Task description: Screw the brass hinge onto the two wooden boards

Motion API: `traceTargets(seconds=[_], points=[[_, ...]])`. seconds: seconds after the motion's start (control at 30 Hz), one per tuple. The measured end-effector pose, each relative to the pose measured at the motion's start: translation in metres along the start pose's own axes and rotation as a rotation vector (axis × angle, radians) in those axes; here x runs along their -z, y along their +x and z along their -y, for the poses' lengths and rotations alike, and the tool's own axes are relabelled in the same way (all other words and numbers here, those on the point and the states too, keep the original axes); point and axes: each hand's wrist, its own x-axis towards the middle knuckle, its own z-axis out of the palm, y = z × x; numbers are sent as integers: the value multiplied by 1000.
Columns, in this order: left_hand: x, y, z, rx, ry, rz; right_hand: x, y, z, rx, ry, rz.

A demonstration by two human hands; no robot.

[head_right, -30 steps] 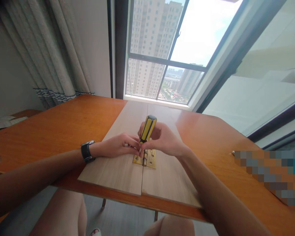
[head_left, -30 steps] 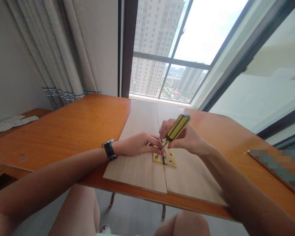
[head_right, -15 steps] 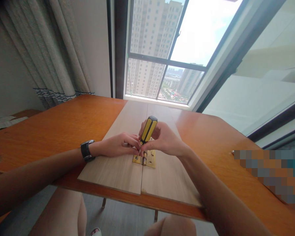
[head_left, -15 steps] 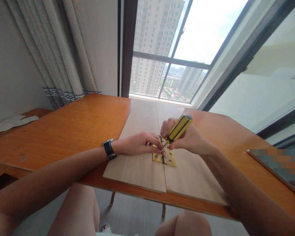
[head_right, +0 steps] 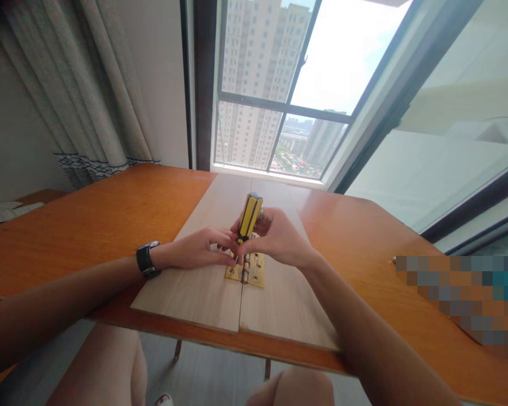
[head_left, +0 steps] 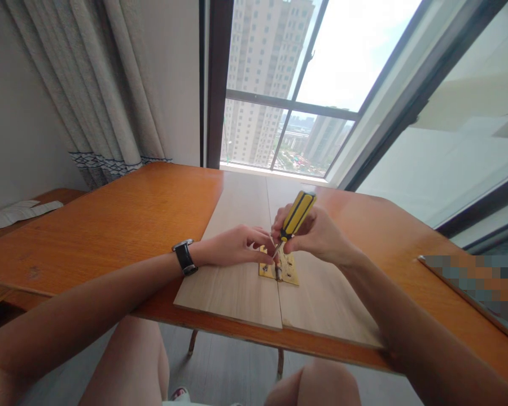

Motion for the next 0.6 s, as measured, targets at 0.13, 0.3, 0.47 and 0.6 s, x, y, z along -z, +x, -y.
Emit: traceTargets(seconds=[0.13, 0.3, 0.47, 0.6], points=[[-1, 1, 1, -38, -46, 8, 6, -1, 1, -74, 36, 93], [-1, 1, 0, -17, -32, 19, 16, -2, 3, -121, 69, 160], [4, -1, 1, 26, 9, -29, 10, 2, 2, -38, 37, 123], [6, -1, 3, 28, 3, -38, 3, 1, 0, -38, 77, 129]])
